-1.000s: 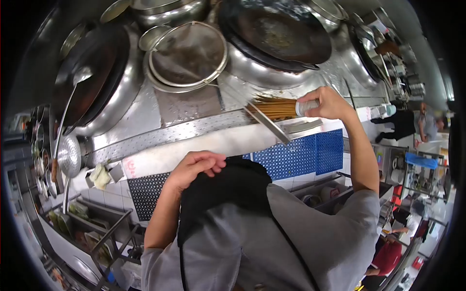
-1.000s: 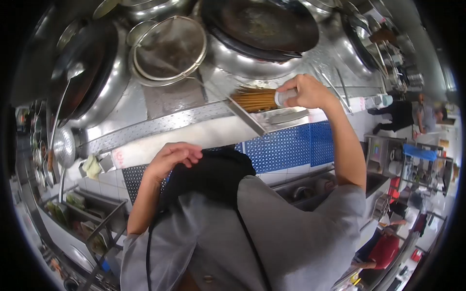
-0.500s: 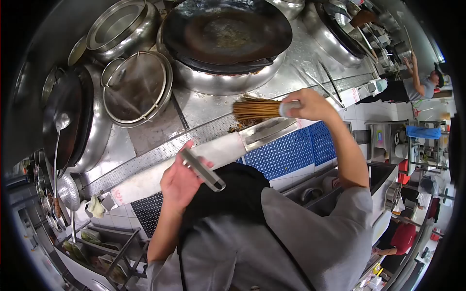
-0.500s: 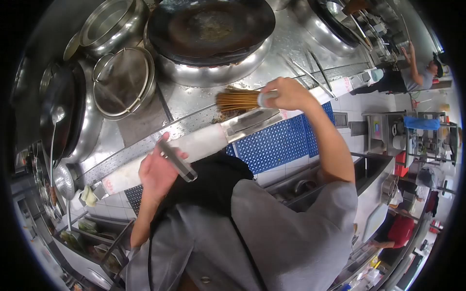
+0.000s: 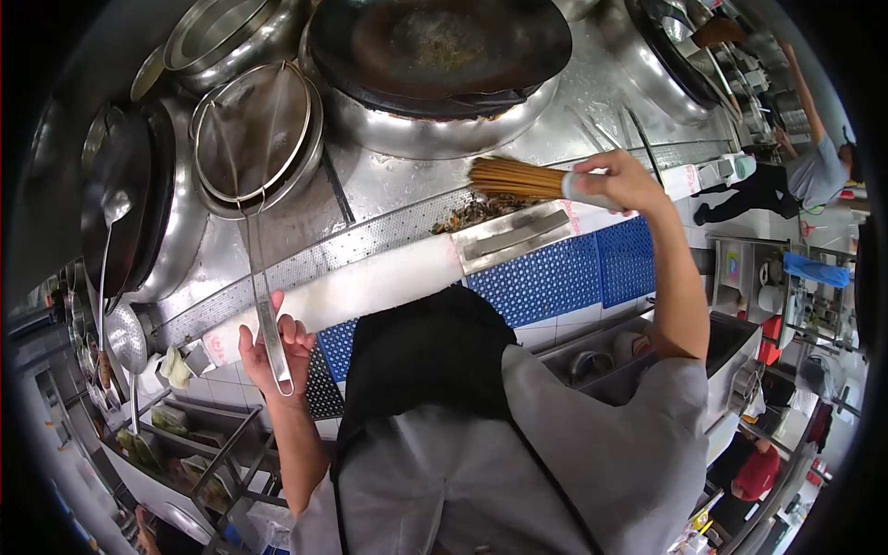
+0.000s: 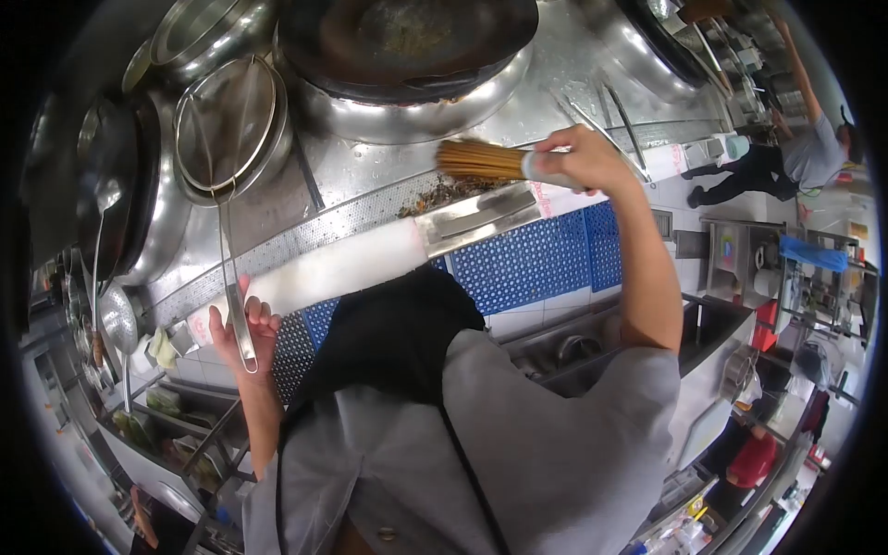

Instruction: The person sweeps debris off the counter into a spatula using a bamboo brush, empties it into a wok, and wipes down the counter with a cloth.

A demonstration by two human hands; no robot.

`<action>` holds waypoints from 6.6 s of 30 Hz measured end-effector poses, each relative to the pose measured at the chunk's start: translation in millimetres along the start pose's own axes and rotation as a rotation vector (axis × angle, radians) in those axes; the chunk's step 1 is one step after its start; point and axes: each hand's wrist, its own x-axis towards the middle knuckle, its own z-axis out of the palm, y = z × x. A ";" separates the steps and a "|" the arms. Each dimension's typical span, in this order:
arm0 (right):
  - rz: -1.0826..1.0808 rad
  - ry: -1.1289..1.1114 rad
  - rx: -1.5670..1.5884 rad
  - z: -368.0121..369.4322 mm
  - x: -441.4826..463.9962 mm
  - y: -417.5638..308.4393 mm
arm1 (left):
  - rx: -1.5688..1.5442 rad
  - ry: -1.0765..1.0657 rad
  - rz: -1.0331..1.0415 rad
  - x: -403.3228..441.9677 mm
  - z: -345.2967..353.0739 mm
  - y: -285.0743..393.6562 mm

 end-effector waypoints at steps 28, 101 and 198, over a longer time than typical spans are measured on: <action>-0.479 -0.015 -0.416 49.4 -12.1 -79.6 | 0.534 0.176 -0.379 -27.2 -149.3 -37.0; 0.163 0.127 1.471 71.0 -56.5 83.3 | 1.529 1.034 0.102 -62.9 -296.8 -10.3; -0.105 0.460 1.218 127.0 -125.0 17.3 | 1.140 0.730 0.862 -157.4 -148.6 342.4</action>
